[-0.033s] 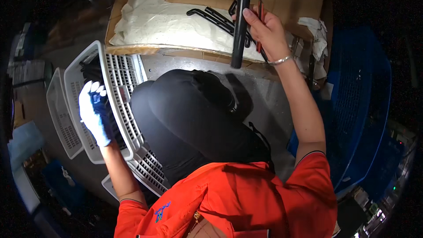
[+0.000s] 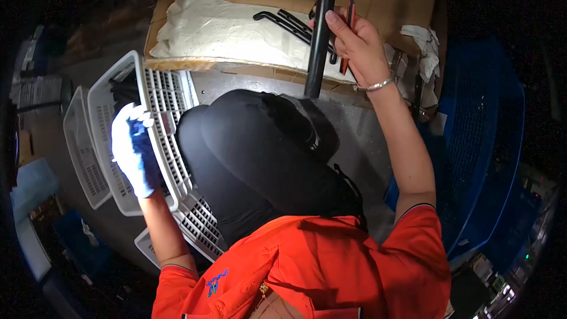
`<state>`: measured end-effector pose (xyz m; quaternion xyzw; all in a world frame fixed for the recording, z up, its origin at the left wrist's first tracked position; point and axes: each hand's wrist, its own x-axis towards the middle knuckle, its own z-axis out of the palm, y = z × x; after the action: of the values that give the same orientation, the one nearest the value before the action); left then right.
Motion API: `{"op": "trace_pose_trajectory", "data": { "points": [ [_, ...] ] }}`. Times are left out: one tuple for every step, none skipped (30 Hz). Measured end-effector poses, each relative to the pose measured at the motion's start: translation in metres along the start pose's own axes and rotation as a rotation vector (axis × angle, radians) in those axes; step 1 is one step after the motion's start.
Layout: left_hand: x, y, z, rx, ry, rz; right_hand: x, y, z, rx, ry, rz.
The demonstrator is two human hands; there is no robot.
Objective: The person assembles small white components into black plastic handle-like parts by hand, then places the assembled parts into plastic bins.
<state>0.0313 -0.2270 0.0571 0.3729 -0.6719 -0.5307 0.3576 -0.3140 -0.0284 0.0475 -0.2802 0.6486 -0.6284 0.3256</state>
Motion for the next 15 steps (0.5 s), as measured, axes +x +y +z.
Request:
{"op": "trace_pose_trajectory", "data": {
  "points": [
    [-0.013, 0.011, 0.013, -0.032, -0.104, -0.039, -0.012, -0.016, 0.011, 0.183, -0.076, 0.053],
    [-0.023, 0.018, 0.026, -0.063, -0.208, -0.080, -0.021, -0.024, 0.022, 0.188, -0.097, 0.049],
    [-0.038, 0.029, 0.044, -0.285, -0.281, -0.218, -0.030, -0.029, 0.034, 0.239, -0.114, 0.049],
    [-0.053, 0.038, 0.060, -0.510, -0.350, -0.359, -0.038, -0.033, 0.045, 0.293, -0.129, 0.056],
    [-0.066, 0.041, 0.070, -0.610, -0.445, -0.405, -0.045, -0.035, 0.056, 0.313, -0.155, 0.064],
    [-0.075, 0.042, 0.079, -0.714, -0.548, -0.453, -0.053, -0.036, 0.064, 0.321, -0.170, 0.083],
    [-0.085, 0.041, 0.085, -0.798, -0.616, -0.515, -0.059, -0.036, 0.072, 0.354, -0.199, 0.087],
    [-0.093, 0.039, 0.089, -0.886, -0.689, -0.577, -0.064, -0.036, 0.079, 0.385, -0.220, 0.091],
    [-0.099, 0.041, 0.091, -0.885, -0.667, -0.594, -0.069, -0.036, 0.085, 0.367, -0.241, 0.088],
    [-0.104, 0.046, 0.092, -0.911, -0.717, -0.608, -0.074, -0.031, 0.090, 0.374, -0.253, 0.110],
    [-0.107, 0.048, 0.093, -0.937, -0.771, -0.614, -0.076, -0.027, 0.093, 0.380, -0.284, 0.092],
    [-0.110, 0.045, 0.093, -0.938, -0.755, -0.620, -0.078, -0.023, 0.096, 0.387, -0.314, 0.072],
    [-0.114, 0.042, 0.093, -0.917, -0.766, -0.597, -0.080, -0.020, 0.099, 0.408, -0.347, 0.090],
    [-0.116, 0.040, 0.093, -0.895, -0.781, -0.571, -0.083, -0.017, 0.101, 0.412, -0.355, 0.097],
    [-0.119, 0.046, 0.095, -0.882, -0.722, -0.604, -0.085, -0.014, 0.104, 0.397, -0.369, 0.117]
  ]
}}
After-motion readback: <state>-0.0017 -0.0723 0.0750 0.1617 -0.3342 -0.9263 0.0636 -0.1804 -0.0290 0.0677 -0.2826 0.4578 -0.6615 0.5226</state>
